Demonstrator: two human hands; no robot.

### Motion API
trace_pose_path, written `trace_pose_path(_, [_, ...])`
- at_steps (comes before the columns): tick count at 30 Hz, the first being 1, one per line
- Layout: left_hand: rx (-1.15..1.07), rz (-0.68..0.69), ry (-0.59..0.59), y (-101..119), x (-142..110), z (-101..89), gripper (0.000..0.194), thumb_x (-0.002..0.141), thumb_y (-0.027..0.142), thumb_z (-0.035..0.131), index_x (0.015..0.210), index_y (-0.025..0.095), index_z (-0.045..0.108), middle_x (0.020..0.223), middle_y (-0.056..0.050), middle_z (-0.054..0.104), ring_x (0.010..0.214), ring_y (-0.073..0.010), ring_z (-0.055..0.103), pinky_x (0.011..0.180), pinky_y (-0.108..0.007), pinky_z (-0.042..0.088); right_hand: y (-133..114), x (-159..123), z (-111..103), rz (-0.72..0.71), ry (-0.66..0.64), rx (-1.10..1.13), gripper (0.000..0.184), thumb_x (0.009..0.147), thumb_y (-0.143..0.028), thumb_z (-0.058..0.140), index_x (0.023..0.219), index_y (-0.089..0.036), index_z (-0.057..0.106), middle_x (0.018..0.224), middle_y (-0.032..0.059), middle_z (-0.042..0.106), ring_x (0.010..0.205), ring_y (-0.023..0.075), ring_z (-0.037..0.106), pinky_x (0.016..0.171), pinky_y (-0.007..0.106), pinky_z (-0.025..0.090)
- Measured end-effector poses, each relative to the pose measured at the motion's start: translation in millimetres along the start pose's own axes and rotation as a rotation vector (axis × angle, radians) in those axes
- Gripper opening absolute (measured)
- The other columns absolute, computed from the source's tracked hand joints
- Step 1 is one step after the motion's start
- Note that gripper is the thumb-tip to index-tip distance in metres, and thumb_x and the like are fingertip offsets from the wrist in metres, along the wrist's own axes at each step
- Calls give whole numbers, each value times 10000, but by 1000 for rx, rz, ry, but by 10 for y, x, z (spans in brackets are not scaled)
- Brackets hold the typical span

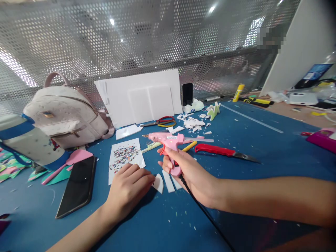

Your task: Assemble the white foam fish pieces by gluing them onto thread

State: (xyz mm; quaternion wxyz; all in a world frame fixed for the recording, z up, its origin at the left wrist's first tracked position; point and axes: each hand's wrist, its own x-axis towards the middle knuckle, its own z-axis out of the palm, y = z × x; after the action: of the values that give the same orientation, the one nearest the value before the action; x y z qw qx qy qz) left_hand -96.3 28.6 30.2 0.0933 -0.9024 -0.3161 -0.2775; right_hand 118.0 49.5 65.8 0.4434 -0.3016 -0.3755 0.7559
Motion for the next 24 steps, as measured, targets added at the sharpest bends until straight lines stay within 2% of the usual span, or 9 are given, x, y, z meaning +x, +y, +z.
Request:
trace_pose_path(4, [-46, -59, 7, 13, -8, -31, 136, 972, 129, 628, 1076, 216, 619, 953, 16, 703, 787, -162, 542, 721, -323, 369, -240, -54, -73, 5, -26, -90, 484, 886, -545, 686, 645, -220, 420, 616, -60, 399, 628, 115, 370, 715, 282, 398])
trace_pose_path(7, [-93, -153, -25, 52, 5, -29, 185, 971, 282, 673, 1134, 231, 602, 1042, -2, 695, 889, -179, 583, 782, -324, 434, -443, -107, -252, -25, -25, -197, 462, 866, -535, 710, 658, -217, 447, 631, -59, 418, 634, 111, 405, 698, 280, 411])
trace_pose_path(11, [-167, -279, -116, 88, 22, 7, 369, 950, 487, 663, 1201, 242, 551, 1115, -30, 675, 992, -213, 611, 828, -345, 503, -728, -162, -653, -152, -47, -517, 440, 953, -528, 595, 669, -207, 495, 643, -33, 496, 594, 111, 433, 629, 300, 398])
trace_pose_path(15, [-208, -350, -152, 77, 11, 49, 369, 955, 499, 648, 1225, 284, 520, 1149, -20, 662, 1035, -226, 616, 871, -375, 519, -1094, -211, -1162, -207, 33, -938, 493, 937, -591, 567, 628, -208, 535, 619, 7, 543, 606, 145, 527, 604, 333, 389])
trace_pose_path(18, [-228, -376, -169, 61, 4, 68, 368, 948, 498, 659, 1227, 307, 514, 1149, -13, 656, 1042, -229, 615, 881, -384, 517, -1367, -237, -1597, -265, 224, -1187, 485, 865, -657, 588, 671, -213, 600, 668, 41, 615, 652, 163, 559, 640, 344, 419])
trace_pose_path(20, [-235, -389, -178, 57, 5, 75, 378, 939, 498, 673, 1230, 320, 511, 1159, -11, 652, 1054, -234, 612, 895, -392, 511, -1483, -250, -1882, -190, 351, -1329, 471, 833, -668, 588, 734, -210, 637, 729, 68, 651, 685, 173, 576, 629, 340, 432])
trace_pose_path(24, [-246, -431, -203, 63, 5, 86, 419, 927, 515, 680, 1261, 341, 496, 1174, -17, 642, 1059, -250, 607, 902, -416, 506, -1482, -291, -2314, -130, 503, -1434, 486, 797, -691, 601, 775, -209, 657, 749, 88, 676, 670, 182, 599, 575, 322, 454])
